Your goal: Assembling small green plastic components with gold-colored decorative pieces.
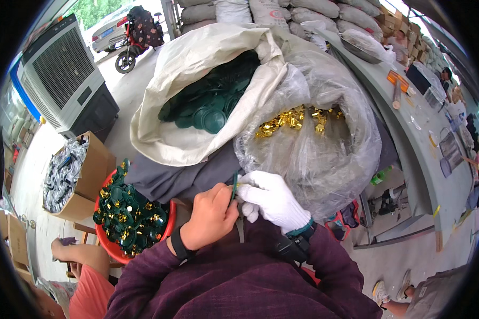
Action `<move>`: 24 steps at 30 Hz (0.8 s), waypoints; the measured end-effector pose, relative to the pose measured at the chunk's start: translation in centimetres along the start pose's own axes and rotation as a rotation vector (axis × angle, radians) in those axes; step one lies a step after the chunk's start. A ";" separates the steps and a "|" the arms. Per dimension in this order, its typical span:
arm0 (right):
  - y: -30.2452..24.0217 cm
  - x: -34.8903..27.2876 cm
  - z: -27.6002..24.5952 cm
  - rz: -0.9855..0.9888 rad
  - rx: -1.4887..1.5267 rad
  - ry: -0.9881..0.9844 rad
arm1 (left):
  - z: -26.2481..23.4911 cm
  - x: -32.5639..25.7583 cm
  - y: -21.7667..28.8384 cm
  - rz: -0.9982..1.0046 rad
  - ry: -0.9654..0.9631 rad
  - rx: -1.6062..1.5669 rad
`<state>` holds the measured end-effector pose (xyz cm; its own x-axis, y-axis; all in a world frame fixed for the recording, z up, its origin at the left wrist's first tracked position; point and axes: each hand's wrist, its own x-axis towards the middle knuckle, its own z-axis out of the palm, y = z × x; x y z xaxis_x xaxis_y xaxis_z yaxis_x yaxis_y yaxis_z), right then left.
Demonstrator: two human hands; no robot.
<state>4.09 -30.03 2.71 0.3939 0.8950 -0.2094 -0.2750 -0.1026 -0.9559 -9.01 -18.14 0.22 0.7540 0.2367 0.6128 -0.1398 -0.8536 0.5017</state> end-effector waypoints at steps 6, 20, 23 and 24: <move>0.5 1.7 1.1 0.044 0.064 -0.057 | -1.2 -0.7 -1.9 0.014 0.030 -0.005; 1.0 8.3 -3.1 -0.641 -0.806 0.425 | -6.4 -3.5 -4.7 -0.549 0.330 -0.253; 1.4 9.7 -7.7 -0.604 -1.256 0.620 | -10.7 -6.4 -9.2 -0.679 0.503 -0.158; 1.5 10.2 -8.5 -0.505 -1.319 0.627 | -12.5 -7.2 -10.6 -0.703 0.580 -0.131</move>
<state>15.17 -24.78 -2.65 0.5903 0.6680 0.4532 0.8059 -0.4557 -0.3781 -21.00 -4.98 -1.87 0.2576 0.9071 0.3328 0.1309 -0.3740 0.9181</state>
